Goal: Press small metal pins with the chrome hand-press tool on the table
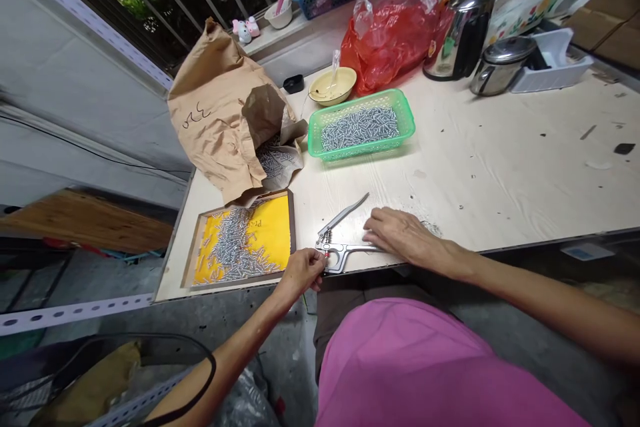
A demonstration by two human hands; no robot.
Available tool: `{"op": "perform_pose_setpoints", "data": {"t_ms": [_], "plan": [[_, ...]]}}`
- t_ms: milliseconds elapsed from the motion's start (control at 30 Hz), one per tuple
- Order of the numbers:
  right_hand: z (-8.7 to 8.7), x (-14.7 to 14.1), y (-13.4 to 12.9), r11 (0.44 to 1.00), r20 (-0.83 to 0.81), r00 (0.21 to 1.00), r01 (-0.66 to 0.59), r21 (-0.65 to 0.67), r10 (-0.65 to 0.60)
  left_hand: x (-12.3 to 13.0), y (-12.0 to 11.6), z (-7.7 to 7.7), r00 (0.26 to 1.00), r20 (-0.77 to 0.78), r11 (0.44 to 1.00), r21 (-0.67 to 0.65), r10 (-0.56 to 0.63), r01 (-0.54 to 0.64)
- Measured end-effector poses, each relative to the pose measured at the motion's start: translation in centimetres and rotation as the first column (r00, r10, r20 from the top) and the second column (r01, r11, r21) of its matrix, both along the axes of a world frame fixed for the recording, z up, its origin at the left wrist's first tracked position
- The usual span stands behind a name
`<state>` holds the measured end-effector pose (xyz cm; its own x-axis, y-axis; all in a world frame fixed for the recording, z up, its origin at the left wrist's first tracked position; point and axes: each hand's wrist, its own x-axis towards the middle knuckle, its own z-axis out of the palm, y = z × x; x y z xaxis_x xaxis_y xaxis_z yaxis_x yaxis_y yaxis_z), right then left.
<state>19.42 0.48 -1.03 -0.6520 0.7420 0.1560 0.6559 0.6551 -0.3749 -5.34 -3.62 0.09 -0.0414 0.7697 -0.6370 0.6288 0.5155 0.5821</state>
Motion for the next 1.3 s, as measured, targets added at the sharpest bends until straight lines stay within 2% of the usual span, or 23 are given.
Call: {"op": "perform_pose_setpoints", "data": {"t_ms": [100,167,333,500,600,733,833,933,1067,1167,1300], "plan": [[0.9,-0.6,2.0,0.999,0.027,0.999,0.021,0.030,-0.022,0.0,0.0,0.1,0.999,-0.005,0.999,-0.007,0.041,-0.041],[0.9,-1.1,2.2,1.000,0.043,0.999,-0.009,0.005,0.009,0.0,0.2,0.2,0.999,-0.011,0.999,-0.028,0.039,-0.039],[-0.4,-1.4,-0.5,0.986,0.012,0.993,-0.118,-0.117,0.120,-0.3,1.8,1.0,0.994,-0.024,0.980,-0.174,-0.104,0.098],[-1.8,-1.3,-2.2,0.988,-0.012,0.998,-0.068,-0.140,0.067,-0.2,2.9,1.3,0.991,-0.006,0.952,-0.277,-0.133,0.126],[-2.0,-1.4,-2.4,0.990,-0.010,0.999,-0.037,-0.134,0.036,-0.3,2.8,1.0,0.992,-0.014,0.954,-0.275,-0.127,0.118],[-1.3,-0.9,-2.3,0.989,-0.041,0.999,-0.028,-0.143,0.023,-0.4,2.3,0.6,0.997,-0.004,0.958,-0.278,-0.081,0.076],[-0.7,-0.5,-1.2,0.996,-0.068,0.998,-0.021,-0.084,0.015,-0.4,2.0,0.7,0.999,0.029,0.962,-0.269,-0.041,0.048],[-0.7,-0.4,0.6,1.000,-0.022,1.000,-0.009,0.005,0.009,-0.2,1.9,0.8,0.999,0.043,0.964,-0.265,-0.025,0.036],[-1.2,-0.8,2.3,0.998,0.091,0.994,-0.056,0.015,0.054,0.1,1.8,1.0,0.999,0.032,0.965,-0.259,-0.020,0.028],[-1.4,-1.0,2.8,0.997,0.106,0.992,-0.071,0.010,0.070,0.1,1.7,1.1,1.000,0.018,0.970,-0.245,-0.012,0.016],[-0.6,-1.2,2.8,0.997,0.123,0.989,-0.079,0.006,0.078,0.0,1.3,1.0,0.998,0.049,0.978,-0.210,0.030,-0.019]]}}
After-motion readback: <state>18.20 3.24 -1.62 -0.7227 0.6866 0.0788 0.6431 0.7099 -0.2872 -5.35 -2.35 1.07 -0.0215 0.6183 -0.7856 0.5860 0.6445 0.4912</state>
